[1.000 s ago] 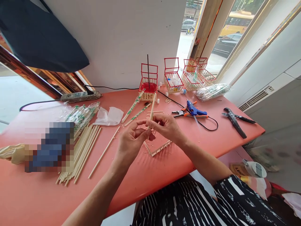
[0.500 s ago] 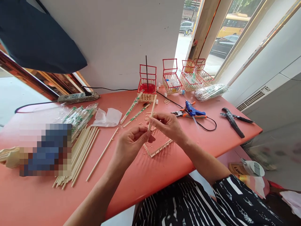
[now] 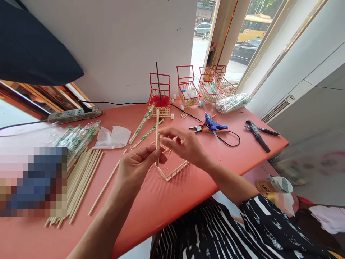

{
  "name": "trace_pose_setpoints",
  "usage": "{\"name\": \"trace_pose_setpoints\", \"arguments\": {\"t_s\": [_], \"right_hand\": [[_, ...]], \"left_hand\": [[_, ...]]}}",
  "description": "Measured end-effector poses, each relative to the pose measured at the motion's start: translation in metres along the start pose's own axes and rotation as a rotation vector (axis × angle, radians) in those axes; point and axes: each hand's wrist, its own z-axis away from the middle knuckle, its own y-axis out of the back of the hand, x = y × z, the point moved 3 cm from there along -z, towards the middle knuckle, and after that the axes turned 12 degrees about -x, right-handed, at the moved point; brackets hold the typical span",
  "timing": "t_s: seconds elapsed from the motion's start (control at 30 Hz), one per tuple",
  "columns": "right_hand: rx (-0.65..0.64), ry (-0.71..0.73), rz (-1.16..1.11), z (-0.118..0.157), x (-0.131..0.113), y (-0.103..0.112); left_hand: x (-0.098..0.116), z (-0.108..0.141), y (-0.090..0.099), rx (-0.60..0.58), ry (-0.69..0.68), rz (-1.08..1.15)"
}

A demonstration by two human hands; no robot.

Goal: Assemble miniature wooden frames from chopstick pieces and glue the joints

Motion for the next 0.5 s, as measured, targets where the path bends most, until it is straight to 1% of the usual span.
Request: {"name": "trace_pose_setpoints", "arguments": {"t_s": [0.03, 0.07, 0.13, 0.17, 0.2, 0.23, 0.27, 0.3, 0.33, 0.4, 0.43, 0.47, 0.5], "right_hand": [[0.008, -0.011, 0.030, 0.001, 0.000, 0.014], [0.024, -0.032, 0.079, 0.004, 0.002, 0.032], [0.163, -0.101, 0.205, 0.017, 0.012, 0.084], [0.249, -0.174, 0.282, 0.028, 0.022, 0.114], [0.315, -0.289, 0.396, 0.042, 0.033, 0.145], [0.363, -0.442, 0.550, 0.059, 0.045, 0.175], [0.378, -0.622, 0.719, 0.078, 0.058, 0.203], [0.352, -0.801, 0.856, 0.097, 0.069, 0.226], [0.350, -0.880, 0.885, 0.117, 0.079, 0.245], [0.332, -1.000, 0.901, 0.153, 0.093, 0.270], [0.244, -1.107, 0.925, 0.168, 0.100, 0.276], [0.154, -1.137, 0.947, 0.180, 0.104, 0.280], [0.132, -1.126, 0.951, 0.188, 0.106, 0.283]], "left_hand": [[0.000, -0.001, 0.002, 0.009, 0.010, 0.048], [0.000, -0.001, 0.003, 0.022, 0.017, 0.106], [0.001, -0.003, 0.007, 0.060, 0.022, 0.229], [0.002, -0.004, 0.008, 0.076, 0.027, 0.280], [0.003, -0.005, 0.009, 0.087, 0.037, 0.321], [0.004, -0.005, 0.009, 0.092, 0.047, 0.353], [0.005, -0.006, 0.010, 0.092, 0.056, 0.378], [0.005, -0.007, 0.010, 0.087, 0.061, 0.394], [0.005, -0.007, 0.011, 0.080, 0.063, 0.404], [0.003, -0.009, 0.012, 0.064, 0.063, 0.410], [0.002, -0.009, 0.012, 0.056, 0.065, 0.411], [0.001, -0.010, 0.013, 0.051, 0.066, 0.411], [0.000, -0.011, 0.013, 0.047, 0.068, 0.411]]}}
